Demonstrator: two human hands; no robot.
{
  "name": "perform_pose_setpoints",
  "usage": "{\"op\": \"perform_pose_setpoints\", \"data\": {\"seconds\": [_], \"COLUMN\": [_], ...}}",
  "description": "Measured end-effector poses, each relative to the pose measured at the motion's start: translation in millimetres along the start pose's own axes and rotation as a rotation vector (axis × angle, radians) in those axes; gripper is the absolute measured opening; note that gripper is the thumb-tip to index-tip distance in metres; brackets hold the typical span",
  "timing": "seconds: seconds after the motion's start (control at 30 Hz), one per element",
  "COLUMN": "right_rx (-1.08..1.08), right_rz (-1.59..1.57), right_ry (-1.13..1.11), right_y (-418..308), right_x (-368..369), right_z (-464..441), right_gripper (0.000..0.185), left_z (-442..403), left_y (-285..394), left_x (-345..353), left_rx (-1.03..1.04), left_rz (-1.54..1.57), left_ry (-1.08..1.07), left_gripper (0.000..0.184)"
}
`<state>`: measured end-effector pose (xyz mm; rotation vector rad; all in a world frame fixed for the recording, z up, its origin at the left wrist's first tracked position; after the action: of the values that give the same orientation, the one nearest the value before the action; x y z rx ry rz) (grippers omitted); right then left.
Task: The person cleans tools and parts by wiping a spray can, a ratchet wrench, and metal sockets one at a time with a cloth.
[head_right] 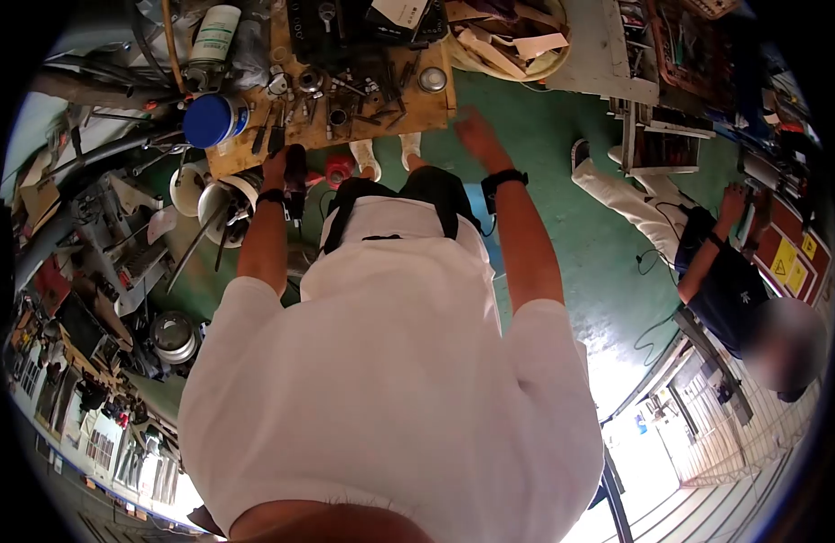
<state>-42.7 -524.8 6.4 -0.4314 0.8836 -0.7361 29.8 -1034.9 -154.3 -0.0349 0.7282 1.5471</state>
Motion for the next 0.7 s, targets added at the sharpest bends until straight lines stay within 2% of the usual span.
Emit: {"op": "perform_pose_setpoints", "data": {"seconds": [0.03, 0.07, 0.1, 0.13, 0.2, 0.23, 0.27, 0.33, 0.4, 0.43, 0.53, 0.6, 0.63, 0.7], "right_rx": [0.023, 0.020, -0.077, -0.169, -0.213, -0.262, -0.266, -0.230, -0.265, -0.240, -0.175, -0.025, -0.037, -0.048], "right_rz": [-0.086, -0.090, 0.005, 0.103, 0.154, 0.208, 0.194, 0.190, 0.176, 0.212, 0.345, 0.253, 0.290, 0.305], "right_ry": [-0.006, -0.003, 0.032, 0.071, 0.176, 0.253, 0.244, 0.152, 0.114, 0.084, 0.084, 0.040, 0.038, 0.015], "right_y": [-10.1, -18.6, -22.4, -22.5, -11.7, -8.8, -13.4, -26.9, -39.0, -39.6, -32.6, -20.2, -15.7, -11.2], "right_x": [-0.1, 3.7, 4.4, 2.7, 11.0, 20.2, 23.4, 14.6, 14.5, 14.7, 18.1, 14.0, 15.3, 17.7], "right_z": [-5.1, -11.0, -23.7, -36.3, -64.3, -64.7, -62.1, -73.8, -83.9, -88.0, -88.3, -96.2, -96.9, -93.6], "right_gripper": [0.052, 0.052, 0.062, 0.073, 0.078, 0.082, 0.082, 0.088, 0.091, 0.092, 0.095, 0.094, 0.098, 0.100], "left_z": [5.1, 10.8, 22.1, 42.2, 85.6, 108.4, 127.8, 150.2, 95.4, 102.5, 112.1, 98.9, 101.4, 112.3], "left_y": [0.9, 2.1, 9.2, 18.9, 42.8, 48.6, 50.1, 64.7, 16.0, 20.3, -8.5, -30.7, -30.7, -34.7], "left_x": [2.8, 9.1, 13.8, 21.4, 28.1, 30.1, 31.2, 28.1, 31.7, 35.4, 37.1, 34.1, 28.5, 19.9], "left_rx": [-0.021, -0.041, -0.032, -0.061, -0.131, -0.273, -0.278, 0.074, 0.251, 0.393, 0.409, 0.090, 0.218, 0.161], "left_rz": [0.024, 0.046, 0.040, 0.041, 0.032, 0.009, 0.005, -0.318, -0.458, -0.616, -0.486, -0.294, -0.468, -0.422], "left_ry": [-0.067, -0.138, -0.145, -0.278, -0.528, -0.593, -0.577, -0.482, -0.450, -0.428, -0.363, -0.422, -0.359, -0.339], "left_gripper": [0.055, 0.055, 0.055, 0.050, 0.041, 0.036, 0.036, 0.037, 0.040, 0.043, 0.046, 0.052, 0.054, 0.053]}}
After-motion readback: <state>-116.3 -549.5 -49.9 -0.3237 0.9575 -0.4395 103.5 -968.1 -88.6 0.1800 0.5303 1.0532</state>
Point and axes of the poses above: each hand's wrist, its own z-axis away from the middle knuckle, its own x-axis out of the palm, y = z × x, the point moved 4 cm from there along -z, towards the middle knuckle
